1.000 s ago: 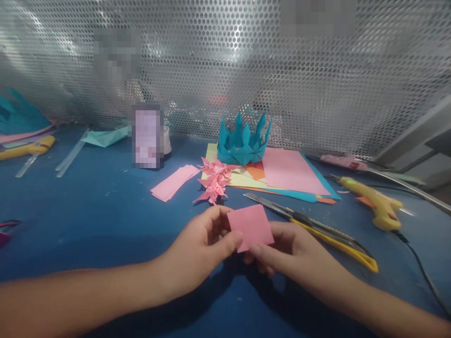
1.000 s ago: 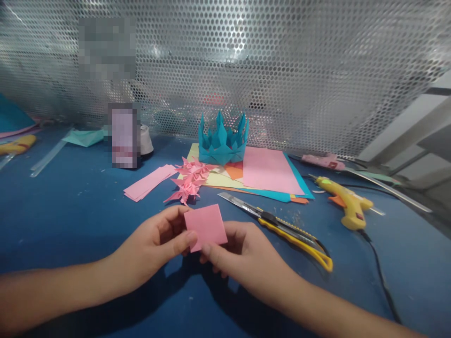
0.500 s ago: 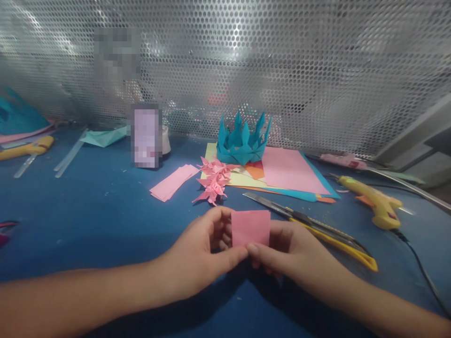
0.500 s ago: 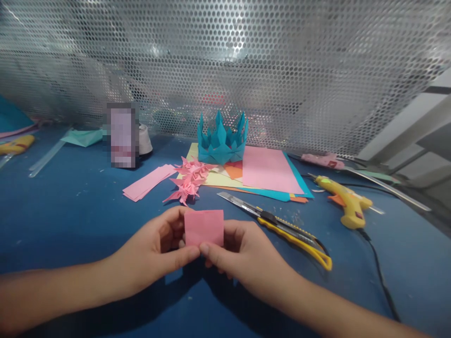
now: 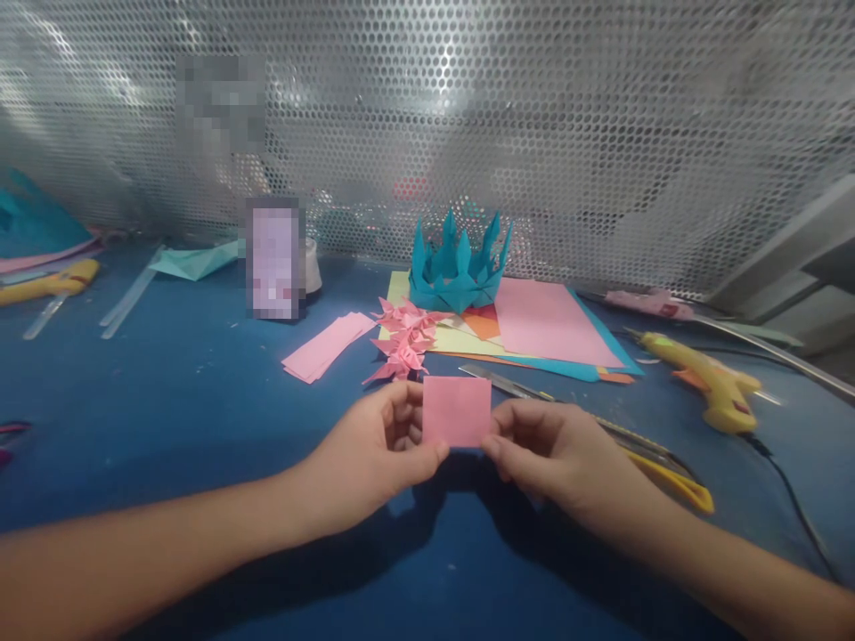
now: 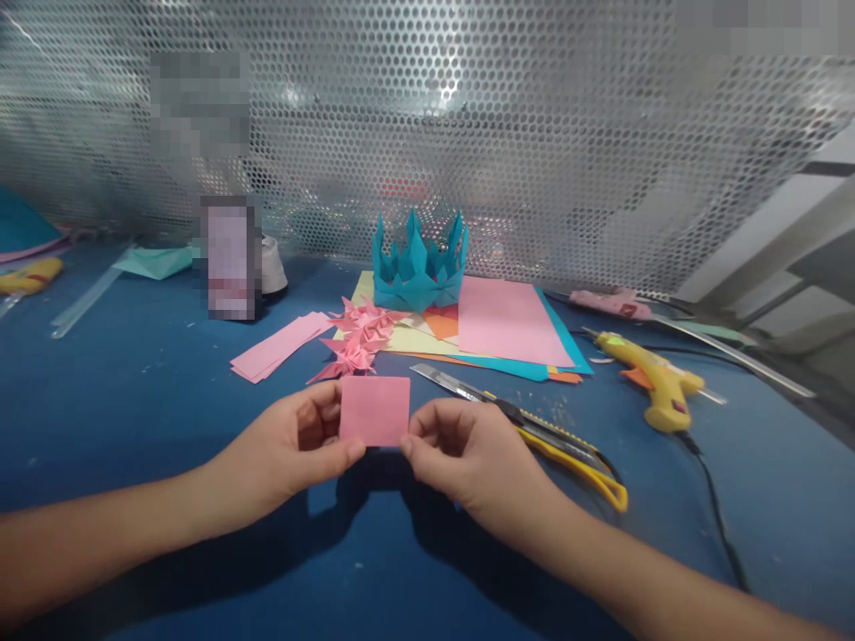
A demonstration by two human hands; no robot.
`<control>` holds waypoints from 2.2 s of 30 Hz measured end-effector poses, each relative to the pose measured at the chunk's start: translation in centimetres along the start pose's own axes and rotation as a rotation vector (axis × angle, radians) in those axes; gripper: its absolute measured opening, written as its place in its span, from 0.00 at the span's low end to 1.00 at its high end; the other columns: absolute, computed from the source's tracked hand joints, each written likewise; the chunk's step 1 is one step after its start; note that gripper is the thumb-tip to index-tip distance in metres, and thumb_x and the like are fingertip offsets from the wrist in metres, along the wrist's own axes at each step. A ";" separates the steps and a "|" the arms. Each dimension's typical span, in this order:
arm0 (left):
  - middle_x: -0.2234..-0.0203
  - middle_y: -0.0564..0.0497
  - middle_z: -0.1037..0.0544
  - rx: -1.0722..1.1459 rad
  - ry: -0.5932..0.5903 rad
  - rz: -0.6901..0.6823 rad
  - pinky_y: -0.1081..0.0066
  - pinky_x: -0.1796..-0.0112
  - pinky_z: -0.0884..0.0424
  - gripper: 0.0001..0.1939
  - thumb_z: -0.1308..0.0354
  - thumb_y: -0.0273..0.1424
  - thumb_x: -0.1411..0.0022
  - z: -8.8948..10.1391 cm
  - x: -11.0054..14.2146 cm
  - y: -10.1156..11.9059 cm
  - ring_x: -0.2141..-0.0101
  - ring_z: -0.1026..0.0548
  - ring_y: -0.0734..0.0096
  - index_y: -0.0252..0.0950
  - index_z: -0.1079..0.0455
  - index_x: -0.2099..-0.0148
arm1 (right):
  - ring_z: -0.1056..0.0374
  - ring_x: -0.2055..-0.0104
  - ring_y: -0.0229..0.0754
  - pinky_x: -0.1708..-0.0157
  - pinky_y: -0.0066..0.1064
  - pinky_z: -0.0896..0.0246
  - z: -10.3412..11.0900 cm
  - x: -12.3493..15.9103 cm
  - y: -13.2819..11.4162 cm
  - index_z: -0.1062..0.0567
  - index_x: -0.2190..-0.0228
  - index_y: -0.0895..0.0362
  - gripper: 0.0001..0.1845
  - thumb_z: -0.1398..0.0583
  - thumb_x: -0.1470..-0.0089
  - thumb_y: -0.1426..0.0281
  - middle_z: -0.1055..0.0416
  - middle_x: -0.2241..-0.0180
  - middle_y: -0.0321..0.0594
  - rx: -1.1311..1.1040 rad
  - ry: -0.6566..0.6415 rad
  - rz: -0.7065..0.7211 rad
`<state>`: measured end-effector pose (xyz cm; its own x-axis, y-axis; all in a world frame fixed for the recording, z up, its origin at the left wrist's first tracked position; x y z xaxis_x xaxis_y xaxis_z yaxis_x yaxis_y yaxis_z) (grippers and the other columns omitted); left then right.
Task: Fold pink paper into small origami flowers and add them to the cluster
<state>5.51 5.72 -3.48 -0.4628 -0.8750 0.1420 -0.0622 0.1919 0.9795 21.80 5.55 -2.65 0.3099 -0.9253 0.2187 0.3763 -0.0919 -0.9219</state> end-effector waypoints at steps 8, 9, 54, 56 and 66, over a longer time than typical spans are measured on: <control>0.74 0.58 0.33 -0.065 0.168 -0.041 0.77 0.71 0.37 0.14 0.43 0.27 0.45 1.5 0.1 0.7 0.74 0.35 0.81 0.35 0.38 0.55 | 0.48 0.84 0.29 0.85 0.22 0.51 0.6 0.1 -0.3 0.34 0.80 0.57 0.10 0.40 0.57 0.66 0.41 0.83 0.29 -0.014 0.071 0.080; 0.73 0.57 0.33 -0.044 0.150 -0.069 0.76 0.69 0.36 0.12 0.44 0.26 0.44 1.4 0.2 0.8 0.73 0.34 0.80 0.35 0.38 0.57 | 0.48 0.83 0.29 0.85 0.22 0.51 0.5 0.1 -0.3 0.34 0.80 0.57 0.10 0.40 0.56 0.65 0.41 0.83 0.29 -0.008 0.062 0.083; 0.50 0.49 0.32 -1.389 0.008 -0.878 0.64 0.49 0.42 0.08 0.48 0.32 0.37 0.4 2.3 1.8 0.53 0.36 0.65 0.39 0.27 0.63 | 0.36 0.66 0.39 0.67 0.30 0.39 -0.8 1.2 -0.6 0.28 0.65 0.56 0.11 0.47 0.44 0.79 0.29 0.67 0.41 0.732 -0.144 0.894; 0.48 0.47 0.33 -1.400 -0.013 -0.874 0.65 0.48 0.43 0.08 0.48 0.32 0.37 0.3 2.3 1.9 0.51 0.36 0.64 0.38 0.28 0.62 | 0.35 0.66 0.38 0.67 0.29 0.40 -0.8 1.2 -0.4 0.27 0.64 0.56 0.11 0.47 0.44 0.78 0.28 0.67 0.41 0.750 -0.168 0.885; 0.71 0.47 0.24 -1.268 -0.334 -0.670 0.72 0.67 0.33 0.12 0.54 0.30 0.35 -0.2 1.6 1.3 0.69 0.29 0.69 0.34 0.30 0.65 | 0.36 0.71 0.39 0.72 0.30 0.42 -0.7 1.6 -1.8 0.27 0.66 0.58 0.08 0.46 0.43 0.73 0.29 0.74 0.41 0.708 -0.174 0.829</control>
<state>4.90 4.49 -1.91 -0.8499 -0.4667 -0.2448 0.3754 -0.8622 0.3402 20.99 4.03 -0.84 0.7953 -0.5326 -0.2896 0.3924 0.8163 -0.4239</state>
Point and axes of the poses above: each hand's wrist, its own x-axis away from the middle knuckle, its own z-axis out of the back of the hand, y = z × x, the point moved 4 cm from there along -x, towards the middle knuckle
